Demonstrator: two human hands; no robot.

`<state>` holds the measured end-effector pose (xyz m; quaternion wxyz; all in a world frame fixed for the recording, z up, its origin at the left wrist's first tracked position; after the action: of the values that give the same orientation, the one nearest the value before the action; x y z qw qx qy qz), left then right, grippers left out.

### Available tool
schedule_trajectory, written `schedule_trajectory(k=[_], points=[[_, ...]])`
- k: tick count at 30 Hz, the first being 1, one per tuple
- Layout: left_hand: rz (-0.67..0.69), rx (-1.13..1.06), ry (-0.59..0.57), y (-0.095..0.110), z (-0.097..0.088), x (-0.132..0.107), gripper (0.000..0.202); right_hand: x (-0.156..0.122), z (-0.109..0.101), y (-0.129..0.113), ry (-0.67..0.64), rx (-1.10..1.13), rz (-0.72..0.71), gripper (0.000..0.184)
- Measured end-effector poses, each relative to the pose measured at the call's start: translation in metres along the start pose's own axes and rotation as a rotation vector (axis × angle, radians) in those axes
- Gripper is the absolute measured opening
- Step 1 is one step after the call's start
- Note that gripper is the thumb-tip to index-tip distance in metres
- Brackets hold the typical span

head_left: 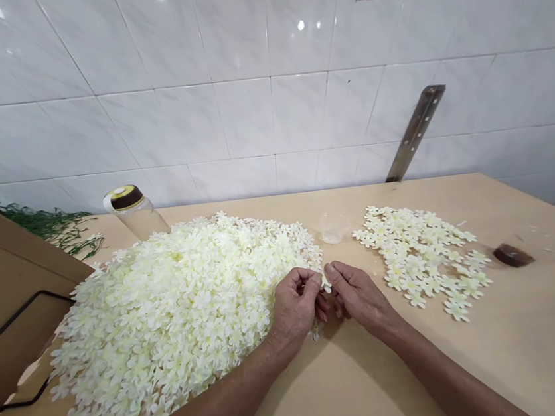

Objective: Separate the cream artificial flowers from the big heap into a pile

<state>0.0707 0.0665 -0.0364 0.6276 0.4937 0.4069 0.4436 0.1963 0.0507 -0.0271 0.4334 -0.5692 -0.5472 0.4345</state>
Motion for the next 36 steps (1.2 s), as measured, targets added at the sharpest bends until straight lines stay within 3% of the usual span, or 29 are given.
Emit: schedule_trajectory(k=[6, 13, 25, 36], points=[[-0.008, -0.021, 0.015, -0.003, -0.002, 0.002, 0.028, 0.001, -0.002, 0.002, 0.013, 0.067, 0.046, 0.049], [-0.028, -0.073, -0.021, -0.004, -0.001, 0.002, 0.031, 0.004, -0.009, 0.002, 0.057, -0.042, 0.030, 0.054], [-0.016, -0.110, 0.010, -0.004, -0.002, 0.003, 0.032, 0.005, -0.018, -0.002, 0.087, -0.019, 0.004, 0.046], [-0.005, -0.047, 0.035, -0.009, -0.004, 0.004, 0.031, 0.007, -0.016, 0.001, -0.081, 0.025, 0.091, 0.046]])
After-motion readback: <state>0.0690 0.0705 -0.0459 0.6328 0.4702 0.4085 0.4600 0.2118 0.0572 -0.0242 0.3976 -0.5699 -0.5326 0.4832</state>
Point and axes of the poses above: each hand's wrist, its own x-axis towards the middle knuckle, its own z-axis out of the palm, y = z × x, the point moved 5 cm from there along x, towards the middle knuckle, and after that the axes turned 2 degrees about x, right-handed, at the moved point
